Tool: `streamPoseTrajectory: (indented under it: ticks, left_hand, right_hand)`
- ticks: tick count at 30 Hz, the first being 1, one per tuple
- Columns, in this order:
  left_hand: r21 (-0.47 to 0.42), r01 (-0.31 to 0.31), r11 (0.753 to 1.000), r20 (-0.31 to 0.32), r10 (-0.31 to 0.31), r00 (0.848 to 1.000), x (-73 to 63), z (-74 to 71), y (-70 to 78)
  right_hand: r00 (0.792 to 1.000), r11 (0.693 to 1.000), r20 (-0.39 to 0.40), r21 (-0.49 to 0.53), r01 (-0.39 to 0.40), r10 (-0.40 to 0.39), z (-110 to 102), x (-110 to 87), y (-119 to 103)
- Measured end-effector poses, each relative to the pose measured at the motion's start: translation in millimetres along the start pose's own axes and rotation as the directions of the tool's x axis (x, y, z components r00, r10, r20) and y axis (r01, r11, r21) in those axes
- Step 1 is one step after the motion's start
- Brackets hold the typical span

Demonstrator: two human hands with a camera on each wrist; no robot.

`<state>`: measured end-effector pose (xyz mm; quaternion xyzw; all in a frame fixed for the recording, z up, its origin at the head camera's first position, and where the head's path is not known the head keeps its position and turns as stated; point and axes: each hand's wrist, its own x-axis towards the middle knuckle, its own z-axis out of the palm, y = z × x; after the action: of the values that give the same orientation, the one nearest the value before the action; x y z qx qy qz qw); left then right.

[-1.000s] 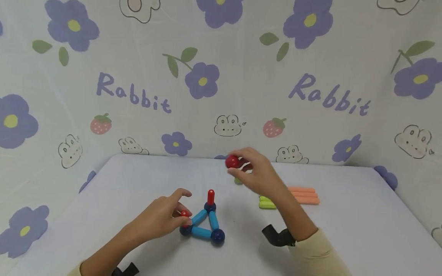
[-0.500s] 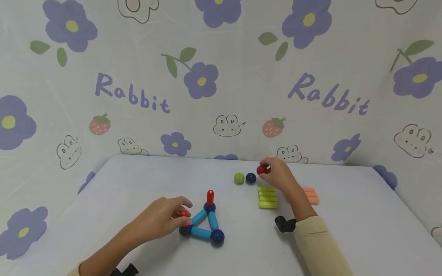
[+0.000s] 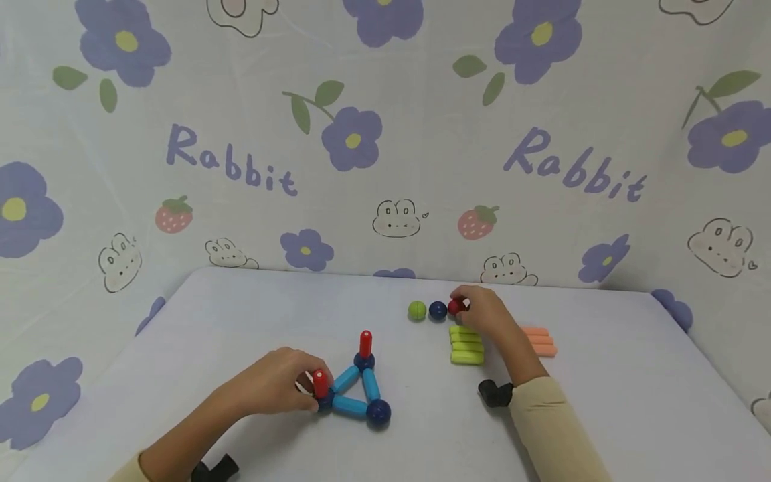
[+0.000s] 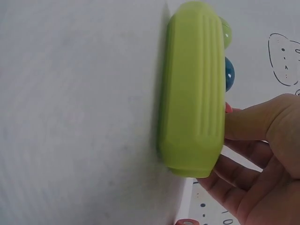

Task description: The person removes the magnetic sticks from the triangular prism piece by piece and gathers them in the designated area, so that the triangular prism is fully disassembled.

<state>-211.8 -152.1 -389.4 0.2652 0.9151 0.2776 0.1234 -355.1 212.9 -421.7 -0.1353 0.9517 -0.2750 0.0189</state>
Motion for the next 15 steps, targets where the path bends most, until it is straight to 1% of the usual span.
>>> streamPoseTrajectory:
  ticks: [5,9,12,15]
  left_hand:
    - [-0.056,0.015,0.998,0.050,-0.013,0.999,1.6,1.8,-1.5]
    - [-0.081,0.017,0.997,0.070,-0.012,0.997,1.2,3.5,1.9]
    - [-0.084,0.014,0.996,0.071,-0.008,0.997,0.8,5.1,5.3]
    - [-0.081,0.007,0.997,0.065,-0.002,0.998,0.9,7.0,7.9]
  right_hand:
    - [1.000,1.000,0.011,-0.017,-0.012,0.012,0,0.8,-1]
    - [1.000,1.000,0.006,-0.015,-0.027,0.027,-2,-2.2,-5]
    - [1.000,0.999,-0.020,-0.029,-0.019,0.019,-6,-6.4,-10]
    - [0.997,0.998,-0.074,-0.063,0.012,-0.017,-13,-11.6,-20]
